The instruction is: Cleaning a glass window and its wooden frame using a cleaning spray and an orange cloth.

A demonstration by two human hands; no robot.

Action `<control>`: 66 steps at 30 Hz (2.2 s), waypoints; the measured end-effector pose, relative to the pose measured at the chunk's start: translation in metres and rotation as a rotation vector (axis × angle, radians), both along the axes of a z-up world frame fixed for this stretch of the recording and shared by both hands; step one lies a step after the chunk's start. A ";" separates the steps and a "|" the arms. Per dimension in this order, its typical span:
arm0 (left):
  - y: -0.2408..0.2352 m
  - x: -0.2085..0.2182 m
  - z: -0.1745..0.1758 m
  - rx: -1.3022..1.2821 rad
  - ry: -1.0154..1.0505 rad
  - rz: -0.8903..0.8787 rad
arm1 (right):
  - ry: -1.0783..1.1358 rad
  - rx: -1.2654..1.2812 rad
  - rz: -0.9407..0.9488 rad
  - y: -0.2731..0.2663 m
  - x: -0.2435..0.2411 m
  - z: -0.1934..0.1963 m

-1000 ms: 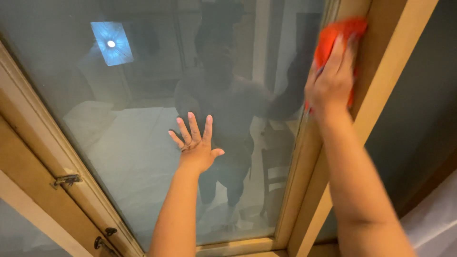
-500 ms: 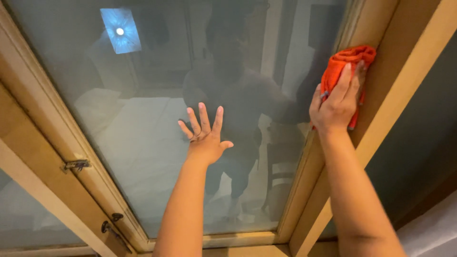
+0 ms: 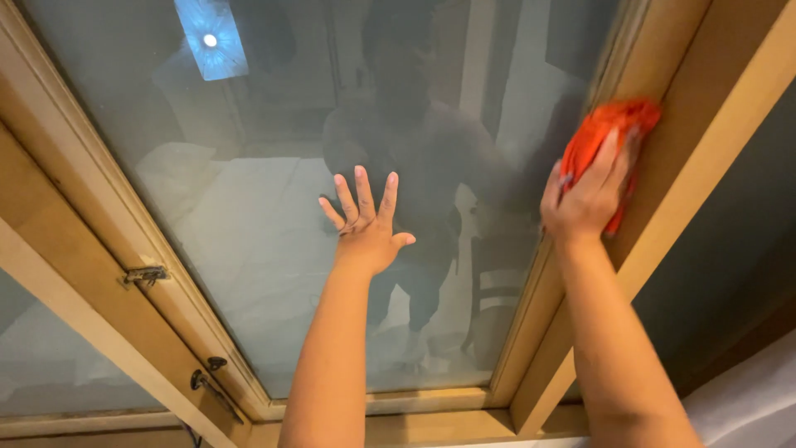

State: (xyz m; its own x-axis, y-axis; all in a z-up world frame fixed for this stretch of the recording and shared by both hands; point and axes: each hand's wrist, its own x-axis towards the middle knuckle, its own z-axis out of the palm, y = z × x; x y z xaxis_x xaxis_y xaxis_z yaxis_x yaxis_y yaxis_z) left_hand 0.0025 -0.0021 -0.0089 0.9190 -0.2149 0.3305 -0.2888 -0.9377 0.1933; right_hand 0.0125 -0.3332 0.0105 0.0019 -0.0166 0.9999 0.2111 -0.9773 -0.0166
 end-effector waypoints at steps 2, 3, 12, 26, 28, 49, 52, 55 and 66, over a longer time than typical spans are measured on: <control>0.001 0.002 -0.003 0.004 -0.001 -0.002 | -0.011 -0.028 -0.005 -0.002 0.001 -0.020; 0.002 0.003 -0.005 -0.009 -0.015 -0.004 | 0.006 -0.030 0.010 -0.004 0.002 -0.019; 0.003 0.004 -0.011 -0.051 -0.088 -0.012 | 0.016 -0.023 0.103 -0.006 -0.004 0.068; -0.001 0.022 -0.056 -0.071 -0.207 -0.015 | 0.021 -0.108 0.100 -0.030 0.016 0.097; -0.005 -0.004 -0.030 -0.059 -0.082 0.002 | -0.022 -0.083 0.103 -0.025 0.014 0.093; -0.004 0.005 -0.041 -0.006 -0.026 0.030 | -0.035 0.011 0.083 -0.017 0.016 -0.020; -0.005 0.005 -0.039 -0.017 -0.045 0.020 | -0.032 -0.062 0.043 -0.010 0.001 -0.085; -0.002 0.005 -0.045 -0.024 -0.059 0.013 | 0.041 0.019 0.087 -0.008 -0.002 -0.068; -0.009 -0.004 -0.035 -0.058 -0.022 0.044 | -0.007 0.010 0.093 -0.006 -0.001 -0.023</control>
